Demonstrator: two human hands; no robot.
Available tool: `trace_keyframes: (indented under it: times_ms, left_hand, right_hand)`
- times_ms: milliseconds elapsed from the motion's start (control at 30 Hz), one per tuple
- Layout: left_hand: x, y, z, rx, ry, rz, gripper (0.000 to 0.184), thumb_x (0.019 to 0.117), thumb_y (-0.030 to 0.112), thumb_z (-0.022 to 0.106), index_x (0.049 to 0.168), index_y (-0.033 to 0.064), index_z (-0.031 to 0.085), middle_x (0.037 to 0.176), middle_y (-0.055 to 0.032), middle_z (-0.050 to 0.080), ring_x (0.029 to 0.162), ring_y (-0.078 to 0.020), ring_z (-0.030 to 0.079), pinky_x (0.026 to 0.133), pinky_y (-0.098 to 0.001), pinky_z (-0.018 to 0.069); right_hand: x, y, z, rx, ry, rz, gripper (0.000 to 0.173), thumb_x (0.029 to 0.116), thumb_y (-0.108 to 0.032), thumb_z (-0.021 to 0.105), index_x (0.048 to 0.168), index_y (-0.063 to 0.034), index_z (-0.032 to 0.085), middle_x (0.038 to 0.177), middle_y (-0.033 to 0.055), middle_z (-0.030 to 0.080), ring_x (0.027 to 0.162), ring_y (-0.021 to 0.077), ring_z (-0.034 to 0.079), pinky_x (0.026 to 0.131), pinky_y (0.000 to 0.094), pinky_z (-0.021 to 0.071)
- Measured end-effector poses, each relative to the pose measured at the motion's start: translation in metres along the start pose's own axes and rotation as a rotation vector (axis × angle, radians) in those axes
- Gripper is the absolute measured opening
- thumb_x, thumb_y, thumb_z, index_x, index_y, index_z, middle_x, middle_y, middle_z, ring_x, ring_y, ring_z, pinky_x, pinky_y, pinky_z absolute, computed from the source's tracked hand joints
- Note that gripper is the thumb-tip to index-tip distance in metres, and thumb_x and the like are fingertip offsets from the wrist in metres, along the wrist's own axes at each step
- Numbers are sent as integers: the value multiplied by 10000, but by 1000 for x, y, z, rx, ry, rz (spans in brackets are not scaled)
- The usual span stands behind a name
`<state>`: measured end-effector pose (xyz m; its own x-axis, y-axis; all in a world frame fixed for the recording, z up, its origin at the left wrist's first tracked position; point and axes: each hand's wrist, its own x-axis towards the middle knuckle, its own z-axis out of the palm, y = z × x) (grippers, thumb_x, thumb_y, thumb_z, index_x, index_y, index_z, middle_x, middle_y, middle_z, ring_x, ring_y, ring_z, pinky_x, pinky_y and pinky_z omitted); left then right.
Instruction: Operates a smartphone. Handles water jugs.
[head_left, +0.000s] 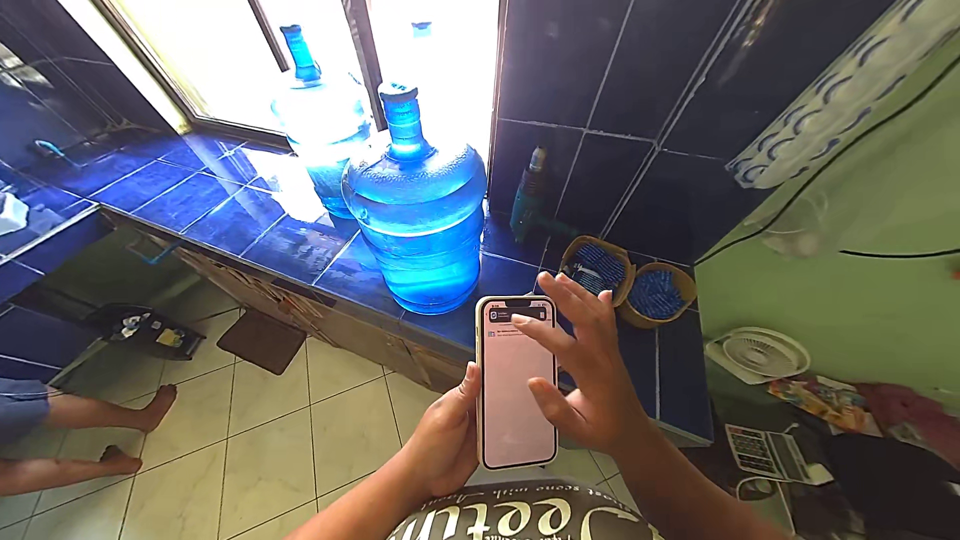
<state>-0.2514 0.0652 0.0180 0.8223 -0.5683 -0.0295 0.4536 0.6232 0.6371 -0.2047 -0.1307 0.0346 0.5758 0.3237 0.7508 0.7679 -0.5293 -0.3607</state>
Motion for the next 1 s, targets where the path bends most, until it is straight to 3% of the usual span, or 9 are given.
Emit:
trace_keyframes:
  times_ms: [267, 500, 767, 1000]
  left_hand:
    - [17, -5, 5, -26, -19, -1, 536, 1069, 512, 388, 1322, 92, 604, 1234, -112, 701, 1184, -221, 664, 1047, -419, 523]
    - [45, -17, 12, -33, -49, -5, 538, 1065, 517, 393, 1323, 100, 613, 1245, -108, 697, 1195, -217, 656, 1053, -422, 517]
    - [83, -32, 20, -63, -75, 21, 547, 1041, 529, 448, 1338, 102, 619, 1266, -122, 688, 1207, -231, 651, 1066, -436, 507]
    - [108, -42, 26, -66, -63, 37, 546, 1039, 531, 454, 1337, 106, 624, 1267, -123, 688, 1210, -232, 650, 1069, -441, 504]
  right_hand:
    - [-18, 26, -18, 51, 77, 56, 491, 1047, -519, 395, 1443, -265, 537, 1636, -10, 368, 1555, 254, 228, 1219, 672, 114]
    - [-15, 50, -35, 23, 38, 68, 452, 1046, -484, 404, 1408, -282, 586, 1653, -6, 332, 1568, 261, 180, 1217, 688, 81]
    - [-12, 86, -55, 79, 62, 110, 505, 1030, -485, 449, 1459, -221, 477, 1649, -22, 344, 1550, 232, 249, 1221, 672, 144]
    - [-6, 117, -67, 79, -11, 89, 415, 1034, -440, 437, 1364, -256, 608, 1660, -5, 312, 1568, 258, 177, 1211, 696, 81]
